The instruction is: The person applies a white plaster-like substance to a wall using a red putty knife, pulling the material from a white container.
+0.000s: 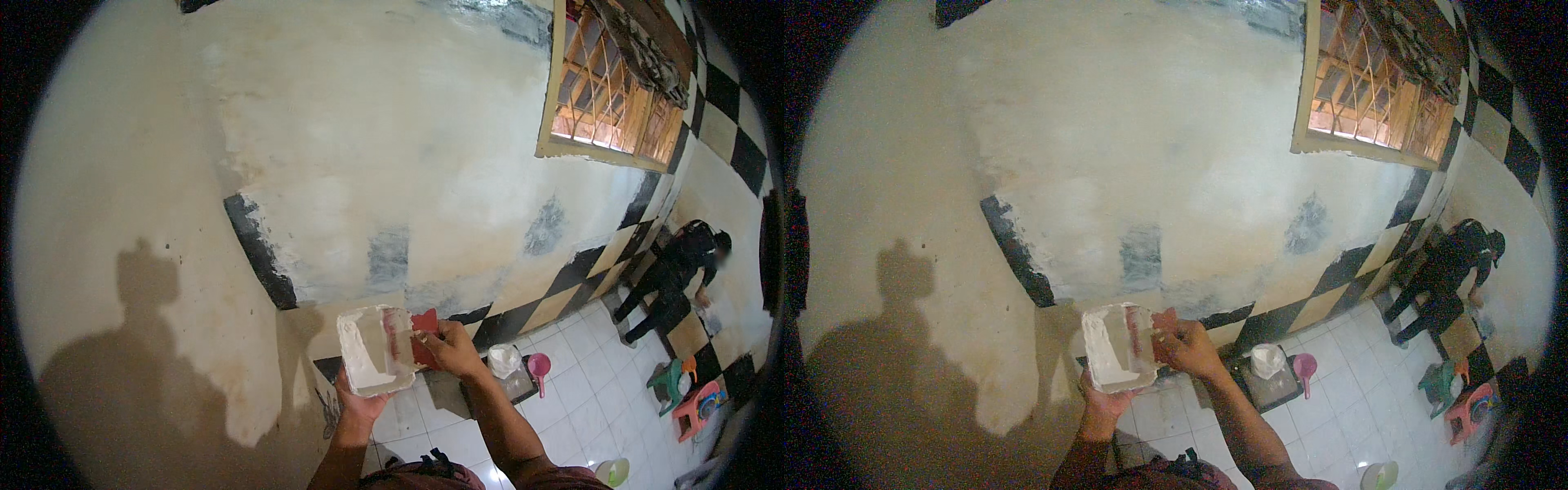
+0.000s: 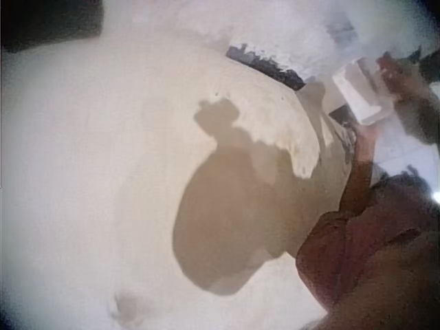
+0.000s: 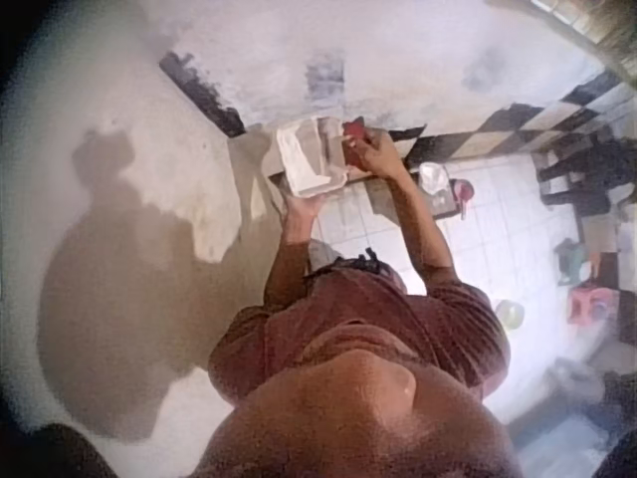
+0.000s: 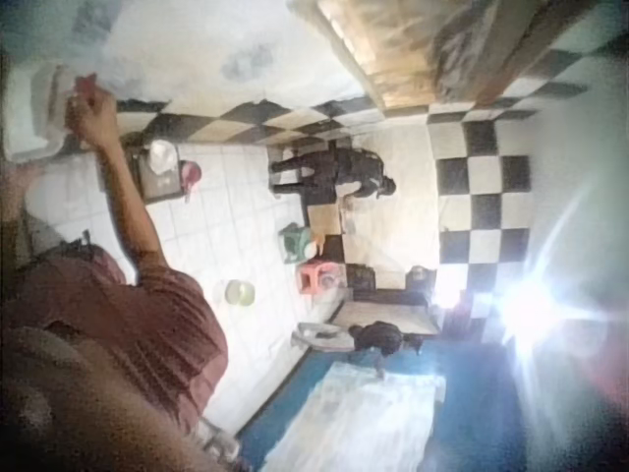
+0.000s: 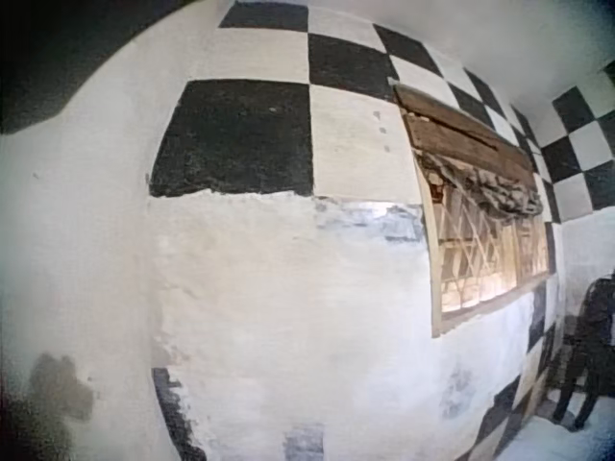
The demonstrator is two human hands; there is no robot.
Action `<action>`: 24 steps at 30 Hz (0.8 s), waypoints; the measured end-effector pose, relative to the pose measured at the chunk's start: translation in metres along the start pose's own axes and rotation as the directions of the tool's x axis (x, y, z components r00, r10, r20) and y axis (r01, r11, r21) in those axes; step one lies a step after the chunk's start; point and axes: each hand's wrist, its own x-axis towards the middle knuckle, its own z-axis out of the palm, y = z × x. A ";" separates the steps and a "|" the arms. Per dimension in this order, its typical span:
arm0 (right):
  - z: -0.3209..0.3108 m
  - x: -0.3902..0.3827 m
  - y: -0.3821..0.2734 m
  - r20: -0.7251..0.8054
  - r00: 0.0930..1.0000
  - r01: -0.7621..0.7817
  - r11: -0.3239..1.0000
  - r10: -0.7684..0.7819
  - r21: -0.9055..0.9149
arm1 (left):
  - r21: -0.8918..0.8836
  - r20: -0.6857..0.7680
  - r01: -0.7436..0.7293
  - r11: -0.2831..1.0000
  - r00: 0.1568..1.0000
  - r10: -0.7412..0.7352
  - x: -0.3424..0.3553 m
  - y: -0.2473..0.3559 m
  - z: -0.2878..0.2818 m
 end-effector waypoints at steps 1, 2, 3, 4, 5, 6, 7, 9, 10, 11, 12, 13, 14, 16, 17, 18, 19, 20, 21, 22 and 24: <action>-0.004 -0.003 0.003 -0.012 1.000 -0.002 1.000 0.002 -0.003 | 0.004 -0.003 0.012 1.000 1.000 -0.012 0.000 -0.001 0.004; -0.004 -0.004 0.002 0.003 0.998 -0.067 0.998 0.067 0.007 | 0.006 -0.006 0.018 1.000 1.000 -0.018 0.002 0.000 0.003; -0.004 -0.005 0.002 0.020 0.991 -0.133 0.991 0.132 0.017 | 0.012 0.058 0.018 1.000 0.998 -0.018 0.004 0.000 0.002; -0.003 -0.006 0.005 0.017 0.991 -0.135 0.991 0.135 0.020 | 0.019 0.122 0.016 1.000 0.992 -0.018 0.005 0.000 0.001; -0.003 -0.006 0.009 0.006 0.993 -0.122 0.990 0.122 0.067 | 0.019 0.125 0.023 1.000 0.992 -0.025 0.006 0.000 0.001; -0.003 -0.005 0.012 -0.004 0.994 -0.107 0.988 0.108 0.114 | 0.020 0.115 0.034 0.999 0.993 -0.036 0.008 0.000 0.002; -0.003 -0.006 0.015 -0.009 0.994 -0.106 0.988 0.107 0.113 | 0.021 0.111 0.041 0.999 0.993 -0.043 0.008 0.000 0.002; -0.003 -0.007 0.014 -0.042 0.987 -0.146 0.974 0.155 0.175 | 0.017 0.122 0.058 0.998 0.991 -0.060 0.008 -0.001 0.005; -0.005 -0.008 0.012 -0.044 0.987 -0.146 0.974 0.156 0.174 | 0.012 0.138 0.068 0.998 0.988 -0.069 0.008 -0.001 0.007; -0.006 -0.009 0.002 -0.021 0.978 -0.198 0.959 0.206 0.204 | 0.012 0.136 0.067 0.998 0.988 -0.068 0.009 0.001 0.008; -0.006 -0.009 -0.003 0.004 0.967 -0.249 0.940 0.255 0.233 | 0.047 0.121 0.044 0.998 0.991 -0.049 0.011 0.002 0.008; -0.006 -0.006 0.003 0.006 0.967 -0.251 0.940 0.256 0.233 | 0.082 0.105 0.021 0.996 0.994 -0.029 0.012 0.003 0.007; -0.006 -0.003 0.010 -0.024 0.964 -0.241 0.909 0.265 0.340 | 0.081 0.106 0.024 0.996 0.994 -0.032 0.014 0.003 0.004; -0.008 0.001 0.020 -0.055 0.959 -0.225 0.869 0.276 0.441 | 0.076 0.183 0.068 0.995 0.980 -0.081 0.017 0.005 -0.004; -0.007 0.003 0.020 -0.048 0.966 -0.193 0.828 0.256 0.527 | 0.075 0.182 0.066 0.995 0.980 -0.079 0.018 0.005 -0.005; -0.007 0.006 0.019 -0.044 0.971 -0.161 0.778 0.235 0.608 | 0.042 0.177 0.065 0.997 0.982 -0.072 0.019 0.006 -0.006; -0.006 0.007 0.018 -0.042 0.971 -0.162 0.778 0.235 0.607 | 0.009 0.171 0.064 0.998 0.983 -0.065 0.020 0.006 -0.007; -0.003 0.008 0.014 -0.055 0.977 -0.130 0.779 0.206 0.613 | 0.009 0.172 0.061 0.998 0.983 -0.061 0.020 0.007 -0.007; -0.001 0.009 0.009 -0.068 0.982 -0.098 0.779 0.177 0.619 | 0.001 0.135 0.066 0.998 0.989 -0.065 0.021 0.008 -0.008; 0.000 0.010 0.002 -0.065 0.982 -0.098 0.779 0.175 0.619 | -0.008 0.097 0.071 0.997 0.993 -0.070 0.021 0.010 -0.008; 0.004 0.009 -0.013 -0.090 0.975 -0.108 0.793 0.201 0.600 | -0.021 0.079 0.053 0.998 0.996 -0.051 0.020 0.012 -0.007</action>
